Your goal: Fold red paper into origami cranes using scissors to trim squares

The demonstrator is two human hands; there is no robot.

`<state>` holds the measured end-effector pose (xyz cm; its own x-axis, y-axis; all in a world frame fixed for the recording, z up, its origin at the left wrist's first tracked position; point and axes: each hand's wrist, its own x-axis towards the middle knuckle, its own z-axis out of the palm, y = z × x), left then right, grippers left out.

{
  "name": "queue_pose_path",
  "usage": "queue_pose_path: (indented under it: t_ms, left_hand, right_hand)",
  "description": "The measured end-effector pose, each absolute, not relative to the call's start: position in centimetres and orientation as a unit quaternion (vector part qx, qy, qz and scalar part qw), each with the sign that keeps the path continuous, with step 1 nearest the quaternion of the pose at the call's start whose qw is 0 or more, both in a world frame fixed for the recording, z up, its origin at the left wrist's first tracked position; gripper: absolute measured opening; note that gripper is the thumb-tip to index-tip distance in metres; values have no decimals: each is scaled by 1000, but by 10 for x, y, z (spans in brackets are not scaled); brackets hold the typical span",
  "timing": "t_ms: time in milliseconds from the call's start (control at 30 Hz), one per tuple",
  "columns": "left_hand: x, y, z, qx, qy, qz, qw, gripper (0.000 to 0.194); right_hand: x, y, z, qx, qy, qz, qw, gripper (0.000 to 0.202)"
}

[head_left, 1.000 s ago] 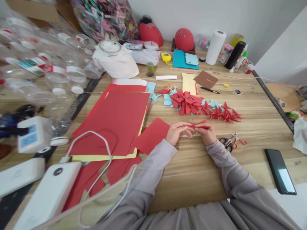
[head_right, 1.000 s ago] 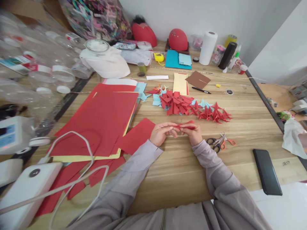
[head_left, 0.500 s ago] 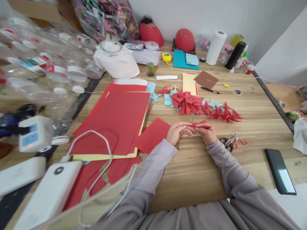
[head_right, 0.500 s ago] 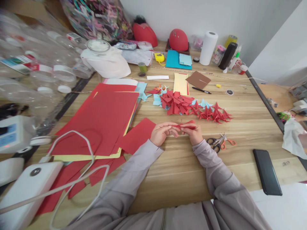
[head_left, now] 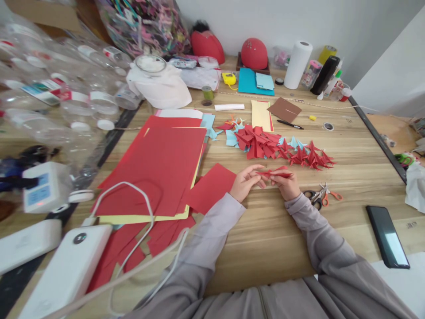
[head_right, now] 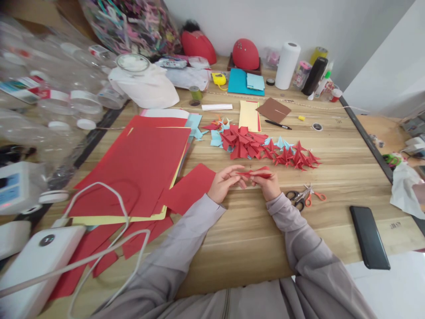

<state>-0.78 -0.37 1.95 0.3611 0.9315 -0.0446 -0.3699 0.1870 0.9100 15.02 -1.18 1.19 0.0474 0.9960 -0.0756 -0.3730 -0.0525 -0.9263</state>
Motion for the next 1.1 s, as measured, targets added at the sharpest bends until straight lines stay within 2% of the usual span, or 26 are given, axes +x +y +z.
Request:
queue_pose_path:
  t_ms: [267,533,867,1100]
  left_hand:
    - [-3,-5,21,483,397,448,639,27]
    - [-3,-4,23,397,398,462,686,20]
    - [-4,-4,25,319,372,451,746,12]
    - [-5,-3,25,307,369,443,757,17]
  right_hand:
    - [154,-12,2,-438,-415,575,552,12]
    - [153,-14,10,-443,-462,557,530,20]
    - [151,-16,7,-411,-455,572,545,10]
    - [149,-17,9,-416,-423,572,567,10]
